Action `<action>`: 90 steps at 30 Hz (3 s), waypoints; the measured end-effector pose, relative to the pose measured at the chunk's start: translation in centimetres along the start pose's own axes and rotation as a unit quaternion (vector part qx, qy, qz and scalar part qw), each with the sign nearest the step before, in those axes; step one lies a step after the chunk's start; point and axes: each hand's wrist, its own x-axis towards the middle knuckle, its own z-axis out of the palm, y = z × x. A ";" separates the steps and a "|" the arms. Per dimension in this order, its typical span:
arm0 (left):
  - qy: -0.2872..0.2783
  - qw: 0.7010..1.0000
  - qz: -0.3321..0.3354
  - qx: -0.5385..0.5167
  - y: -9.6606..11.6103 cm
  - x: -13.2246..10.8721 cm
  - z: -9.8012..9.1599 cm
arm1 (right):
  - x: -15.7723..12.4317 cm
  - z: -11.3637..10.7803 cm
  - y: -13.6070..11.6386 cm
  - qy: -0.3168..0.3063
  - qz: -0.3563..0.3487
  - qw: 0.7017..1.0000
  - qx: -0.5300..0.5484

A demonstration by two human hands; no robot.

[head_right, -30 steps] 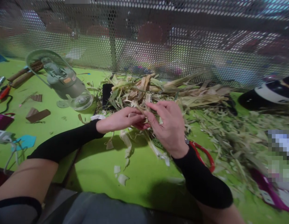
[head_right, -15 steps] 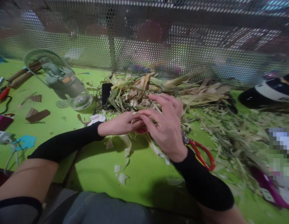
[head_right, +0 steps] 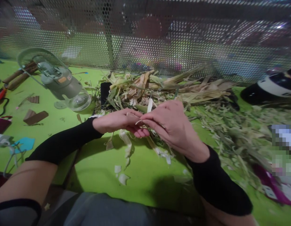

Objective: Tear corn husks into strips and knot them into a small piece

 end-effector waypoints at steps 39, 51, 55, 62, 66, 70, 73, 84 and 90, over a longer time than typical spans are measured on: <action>-0.026 0.996 0.058 0.057 -1.9 1.0 -0.4 | 0.0 -0.9 -0.8 -0.080 -0.121 0.977 -0.158; -0.026 0.998 0.048 0.002 -1.3 0.4 -0.3 | -0.4 -2.5 0.9 -0.039 -0.067 0.994 -0.083; -0.017 0.998 0.054 -0.004 -1.3 0.3 -0.2 | -0.3 -2.4 1.0 -0.043 -0.036 0.998 -0.023; -0.039 0.998 0.051 -0.004 -1.2 0.4 0.0 | -0.2 -2.3 0.6 -0.079 -0.009 0.997 0.016; -0.032 0.999 0.043 -0.009 -1.4 0.6 0.0 | 0.1 -1.9 0.3 -0.102 0.000 0.995 0.020; -0.033 0.998 0.045 -0.012 -1.4 0.6 -0.1 | 0.0 -1.7 0.6 -0.086 -0.020 0.996 0.028; -0.021 0.997 0.063 -0.031 -1.3 0.5 -0.2 | -0.3 -1.9 1.0 -0.046 -0.012 0.999 0.008; -0.016 0.999 0.049 -0.003 -1.1 0.3 0.0 | 0.1 -1.8 0.7 -0.052 0.050 0.994 0.079; -0.028 0.998 0.051 0.012 -1.3 0.6 0.0 | 0.2 -1.4 0.7 -0.065 0.060 0.992 0.087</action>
